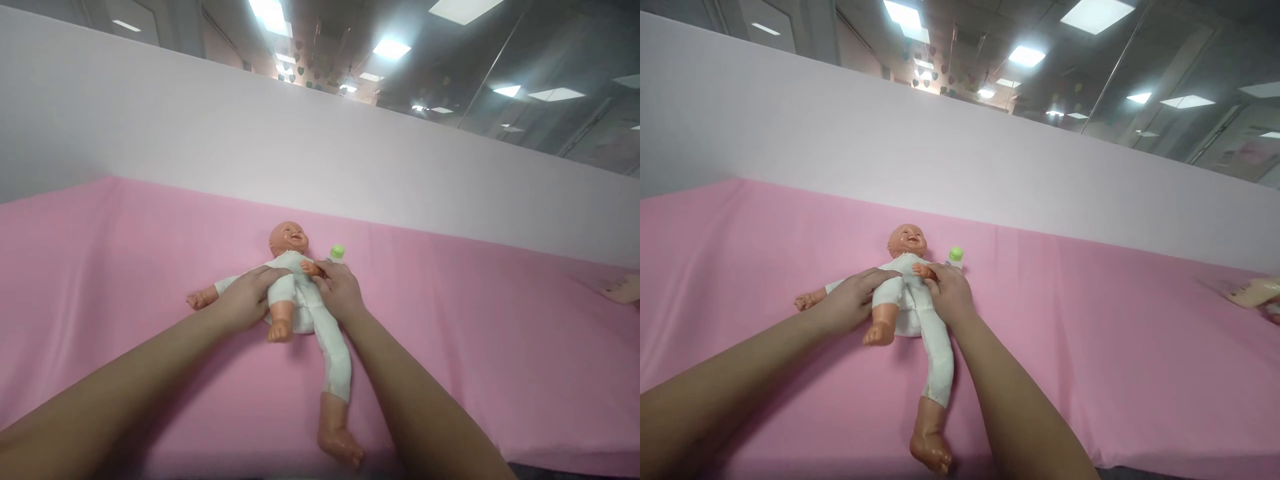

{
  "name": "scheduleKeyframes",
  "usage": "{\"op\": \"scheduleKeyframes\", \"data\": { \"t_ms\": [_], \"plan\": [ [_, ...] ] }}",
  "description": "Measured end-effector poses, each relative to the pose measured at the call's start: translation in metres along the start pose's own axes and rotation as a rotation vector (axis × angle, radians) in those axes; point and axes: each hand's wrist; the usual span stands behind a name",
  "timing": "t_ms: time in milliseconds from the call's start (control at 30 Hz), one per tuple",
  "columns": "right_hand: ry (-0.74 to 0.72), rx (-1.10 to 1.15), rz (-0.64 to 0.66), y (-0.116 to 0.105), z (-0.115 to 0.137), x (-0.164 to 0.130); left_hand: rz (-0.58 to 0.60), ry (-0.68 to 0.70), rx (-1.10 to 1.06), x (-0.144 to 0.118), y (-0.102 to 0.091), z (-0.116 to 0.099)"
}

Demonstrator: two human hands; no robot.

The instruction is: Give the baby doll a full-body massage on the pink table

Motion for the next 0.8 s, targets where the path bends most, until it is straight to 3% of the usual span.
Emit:
{"op": "scheduleKeyframes", "data": {
  "t_ms": [133,400,533,633,800],
  "plan": [
    [-0.069,-0.080,0.063,0.009,-0.001,0.000,0.072,-0.080,-0.092,0.006,0.000,0.006],
    [0.022,0.112,0.048,0.007,-0.008,0.001,-0.040,0.056,0.092,-0.006,0.017,-0.010],
    [0.205,0.489,-0.054,-0.001,-0.028,0.004,-0.061,0.126,0.055,-0.013,0.020,-0.018],
    [0.452,0.682,-0.190,-0.010,-0.054,0.009,0.010,0.308,-0.022,-0.019,0.019,-0.026],
    [0.753,0.341,-0.226,-0.024,-0.087,0.011,0.112,0.550,0.035,-0.028,0.017,-0.040]
  ]
}}
Point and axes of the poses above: each hand's wrist, its own x-axis towards the middle knuckle, its own y-axis out of the palm, z = x × y, and after that the axes turned 2 degrees about -x, right-handed
